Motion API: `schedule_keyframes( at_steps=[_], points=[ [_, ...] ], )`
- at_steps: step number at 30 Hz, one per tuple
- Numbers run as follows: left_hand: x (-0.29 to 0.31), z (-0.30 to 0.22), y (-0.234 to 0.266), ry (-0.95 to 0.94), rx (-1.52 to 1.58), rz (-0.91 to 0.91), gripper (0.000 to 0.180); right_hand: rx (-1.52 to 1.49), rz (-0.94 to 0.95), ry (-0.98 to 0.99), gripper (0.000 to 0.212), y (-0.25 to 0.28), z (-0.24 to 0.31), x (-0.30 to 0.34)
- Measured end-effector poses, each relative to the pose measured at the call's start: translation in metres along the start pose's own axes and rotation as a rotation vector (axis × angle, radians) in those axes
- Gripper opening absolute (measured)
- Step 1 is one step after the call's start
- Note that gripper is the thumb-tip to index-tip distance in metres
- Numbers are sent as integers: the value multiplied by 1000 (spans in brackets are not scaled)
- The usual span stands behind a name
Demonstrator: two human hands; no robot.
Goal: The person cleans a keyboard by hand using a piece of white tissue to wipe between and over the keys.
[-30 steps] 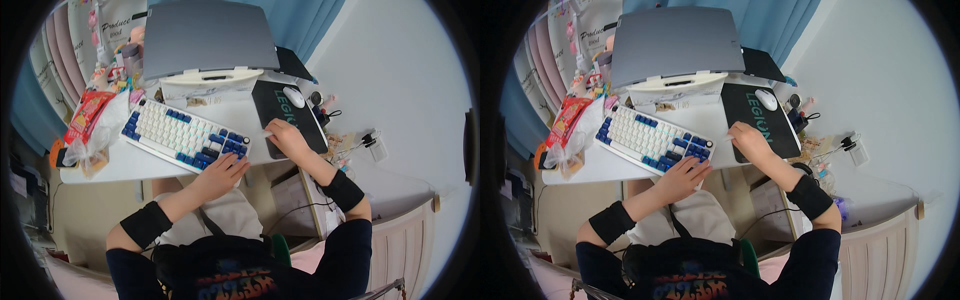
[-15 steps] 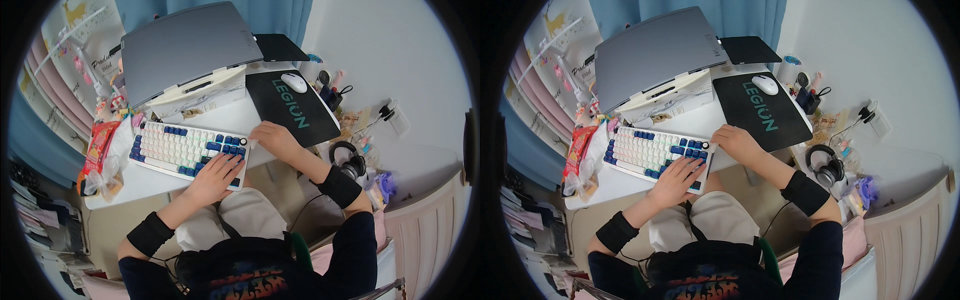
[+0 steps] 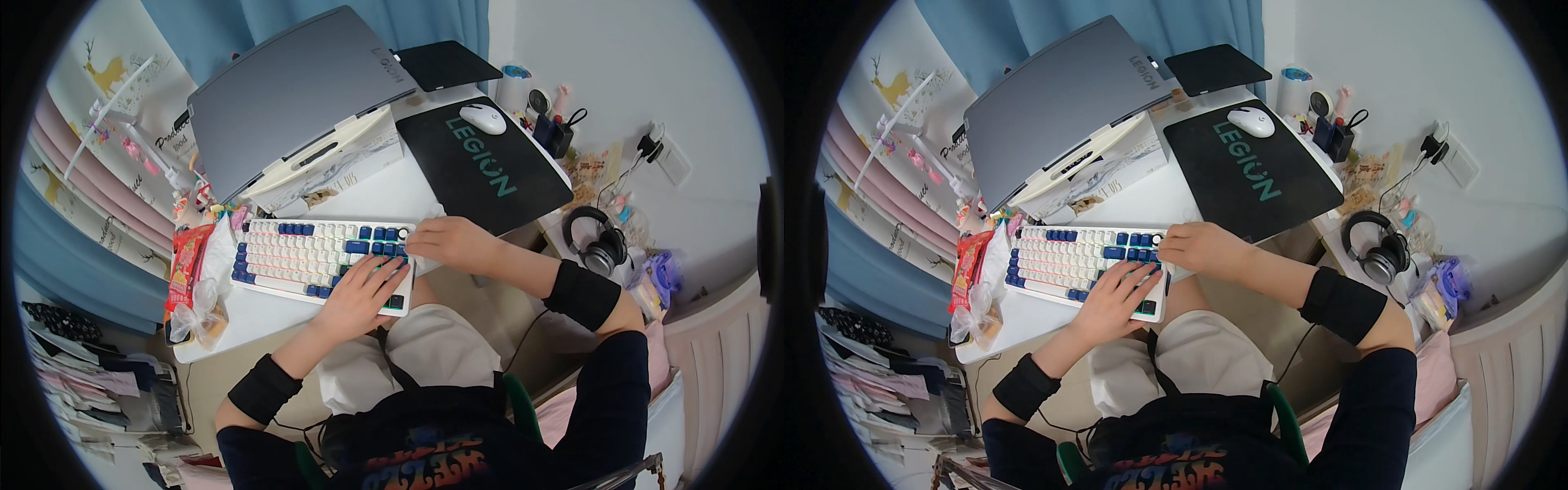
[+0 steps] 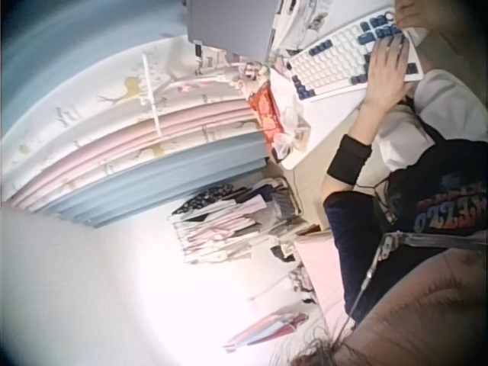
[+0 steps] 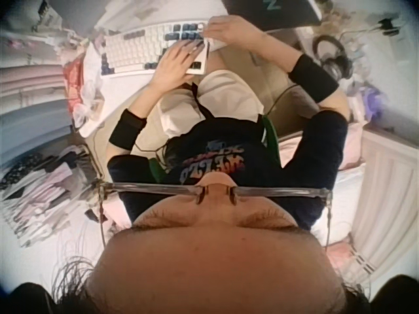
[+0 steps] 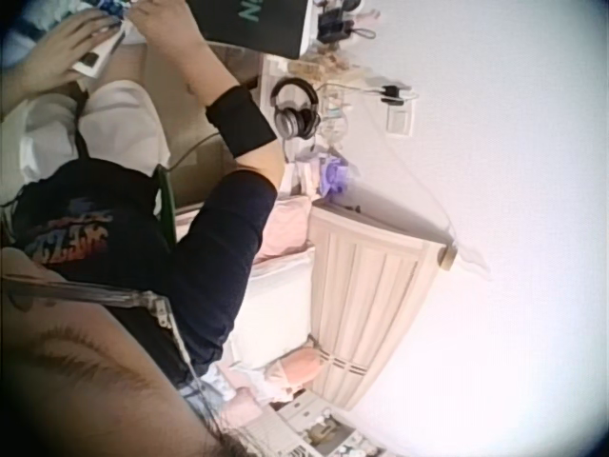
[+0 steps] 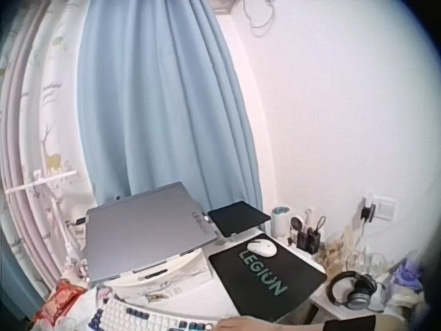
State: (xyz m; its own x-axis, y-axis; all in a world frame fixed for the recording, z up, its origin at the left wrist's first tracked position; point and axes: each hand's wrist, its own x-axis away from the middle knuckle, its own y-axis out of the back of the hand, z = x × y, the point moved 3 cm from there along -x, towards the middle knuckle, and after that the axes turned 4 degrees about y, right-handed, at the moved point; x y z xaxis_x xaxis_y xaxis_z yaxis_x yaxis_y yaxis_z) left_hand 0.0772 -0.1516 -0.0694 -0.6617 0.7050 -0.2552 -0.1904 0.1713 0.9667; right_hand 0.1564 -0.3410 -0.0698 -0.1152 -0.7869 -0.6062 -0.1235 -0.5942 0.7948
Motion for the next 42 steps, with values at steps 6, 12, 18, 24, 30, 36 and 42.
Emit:
schedule_keyframes(
  at_steps=[6, 12, 18, 24, 30, 36, 42],
  points=[
    [-2, -1, 1, -7, -10, -9, 77, 40, 35, 10, 27, 2, -11, 1],
    [1, 0, -1, 14, 0, -34, 76, 6, 30, -1, 26, -4, 0, -1],
    [-1, 0, -1, 9, 8, -28, 75, 68, 36, 23, 21, 3, -10, 1],
    [1, 2, -5, 15, 27, -37, 76, 54, 65, 36, 17, -1, -1, -2],
    [-1, 7, -4, -31, 16, -29, 78, 12, 73, 17, 20, 1, -4, -4],
    [-3, 7, -3, -104, -51, 8, 79, -13, 84, 16, 21, 6, -8, -9],
    [-9, 6, -5, -98, -102, 16, 73, -11, 135, -40, 23, 21, -22, -8]
  ],
)
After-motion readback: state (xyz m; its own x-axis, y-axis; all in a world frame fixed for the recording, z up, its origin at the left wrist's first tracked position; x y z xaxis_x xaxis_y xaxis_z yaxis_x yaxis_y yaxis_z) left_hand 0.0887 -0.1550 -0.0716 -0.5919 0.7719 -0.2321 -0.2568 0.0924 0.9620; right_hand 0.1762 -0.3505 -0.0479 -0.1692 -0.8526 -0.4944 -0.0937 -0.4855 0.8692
